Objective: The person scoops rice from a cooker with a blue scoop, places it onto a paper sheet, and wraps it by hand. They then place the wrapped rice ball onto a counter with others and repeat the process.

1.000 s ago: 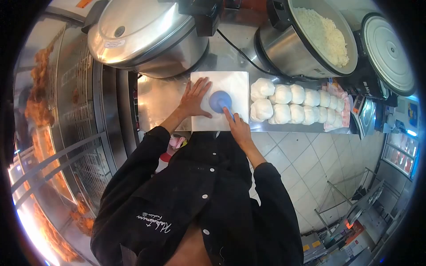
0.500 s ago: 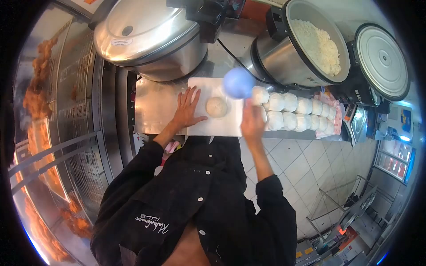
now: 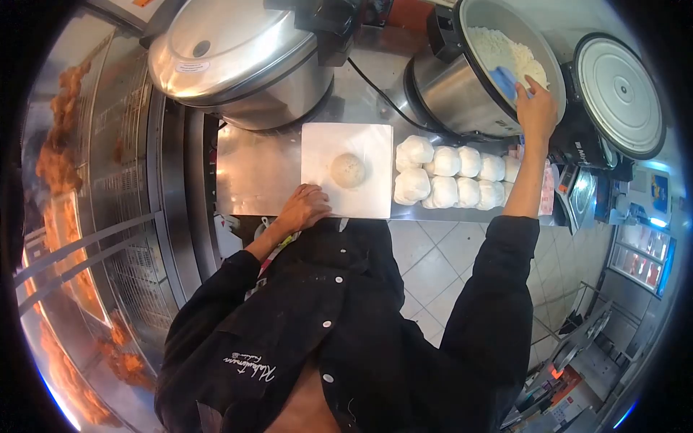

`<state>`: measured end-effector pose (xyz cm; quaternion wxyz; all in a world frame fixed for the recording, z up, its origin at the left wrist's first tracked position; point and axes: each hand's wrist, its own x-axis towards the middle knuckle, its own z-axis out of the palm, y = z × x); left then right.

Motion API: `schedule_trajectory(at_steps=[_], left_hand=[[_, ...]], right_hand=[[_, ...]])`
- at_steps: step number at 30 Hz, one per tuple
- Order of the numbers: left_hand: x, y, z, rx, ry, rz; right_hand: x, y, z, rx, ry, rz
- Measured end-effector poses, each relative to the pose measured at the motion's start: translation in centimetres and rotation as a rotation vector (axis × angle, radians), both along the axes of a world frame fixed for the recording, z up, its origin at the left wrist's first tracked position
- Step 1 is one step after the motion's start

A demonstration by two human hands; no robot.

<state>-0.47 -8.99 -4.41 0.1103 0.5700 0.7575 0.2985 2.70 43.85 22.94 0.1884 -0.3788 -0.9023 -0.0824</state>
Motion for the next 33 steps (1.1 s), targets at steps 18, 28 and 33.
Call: schedule_trajectory(at_steps=[18, 28, 33], left_hand=[[-5.2, 4.8, 4.1, -0.099, -0.630, 0.314], [-4.5, 5.3, 6.2, -0.099, -0.581, 0.326], [-5.4, 5.3, 4.5, -0.117, -0.610, 0.320]], right_hand=[[6.2, -27.5, -19.6, -0.696, -0.198, 0.810], [3.9, -26.7, -19.1, -0.795, -0.271, 0.756], [2.8, -25.6, -19.3, -1.025, -0.270, 0.652]])
